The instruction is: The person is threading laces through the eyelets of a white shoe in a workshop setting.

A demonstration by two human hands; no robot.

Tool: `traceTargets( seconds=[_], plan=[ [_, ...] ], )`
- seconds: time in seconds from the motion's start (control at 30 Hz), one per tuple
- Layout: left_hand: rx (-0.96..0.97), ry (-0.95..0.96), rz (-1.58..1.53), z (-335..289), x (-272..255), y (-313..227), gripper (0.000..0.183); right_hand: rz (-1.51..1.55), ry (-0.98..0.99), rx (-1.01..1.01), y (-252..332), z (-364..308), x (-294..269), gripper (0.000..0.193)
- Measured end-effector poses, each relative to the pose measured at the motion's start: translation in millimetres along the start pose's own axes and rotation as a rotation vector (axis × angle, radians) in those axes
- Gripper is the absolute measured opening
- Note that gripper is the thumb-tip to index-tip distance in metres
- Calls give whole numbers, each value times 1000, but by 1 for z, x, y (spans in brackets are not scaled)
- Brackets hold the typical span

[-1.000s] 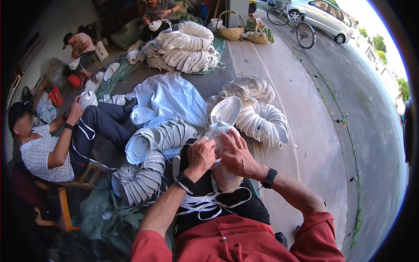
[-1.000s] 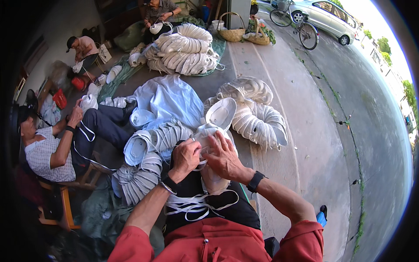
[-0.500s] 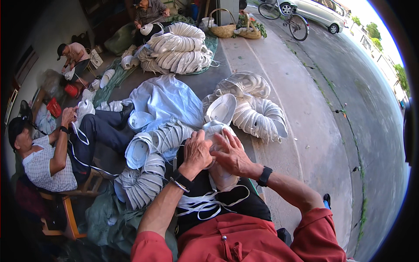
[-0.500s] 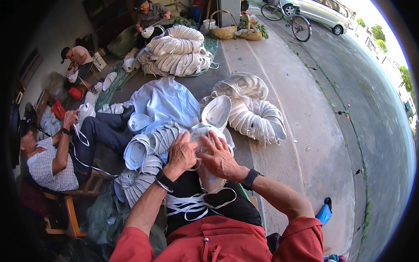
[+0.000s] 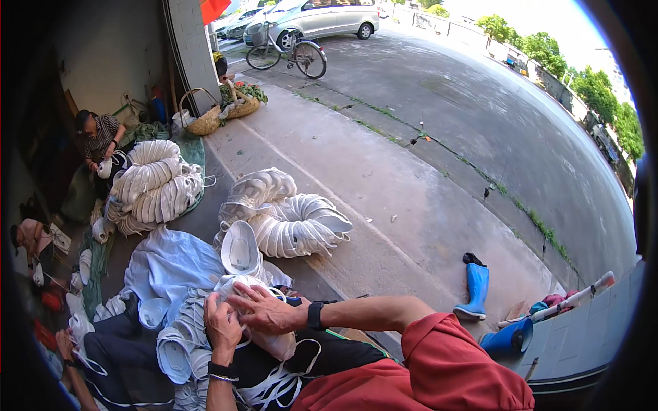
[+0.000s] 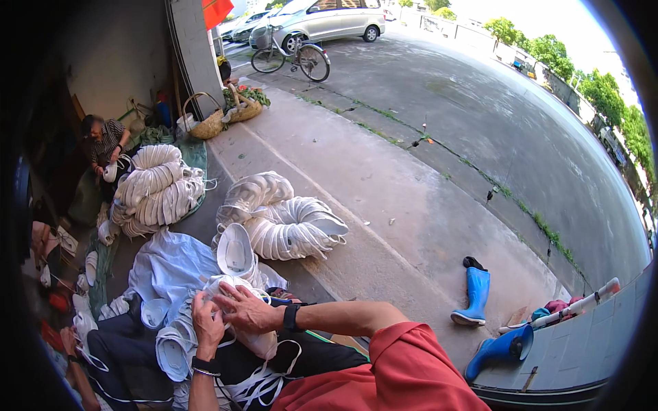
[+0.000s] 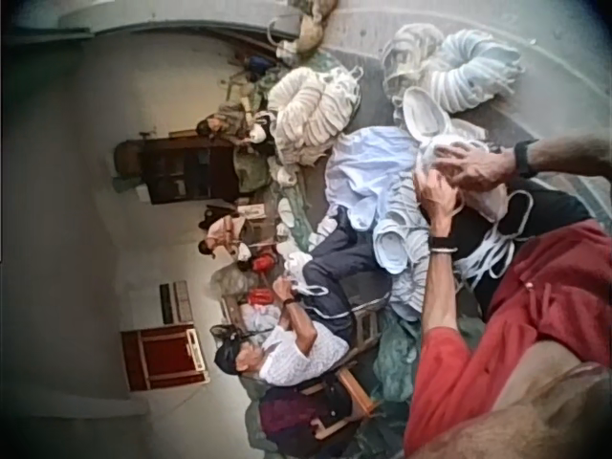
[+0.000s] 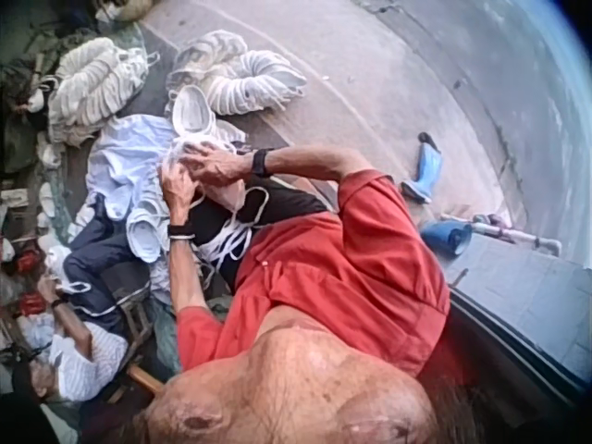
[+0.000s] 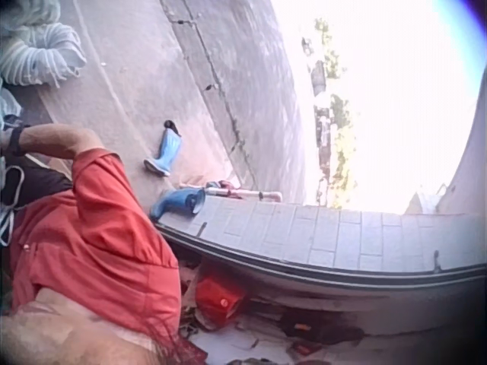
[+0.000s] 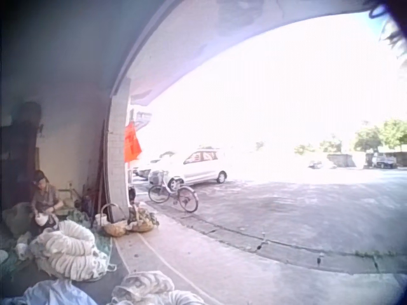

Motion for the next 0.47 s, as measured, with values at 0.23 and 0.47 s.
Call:
traceTargets(
  seconds=[0.23,0.47],
  plan=[
    [-91,-50,-97,-9,1,19,10,25,-191,9,-25,25,-20,19],
    [-94,-79,-101,3,11,9,21,-294,252,195,-65,51,37,35]
  ],
)
Point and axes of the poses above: each hand's wrist, its own z-axis towards the middle knuckle, its own x-axis out of the palm, y = z × x, the point moved 9 cm from there along z, towards the middle knuckle, and after that the axes turned 5 degrees about x, right-handed, at the moved point
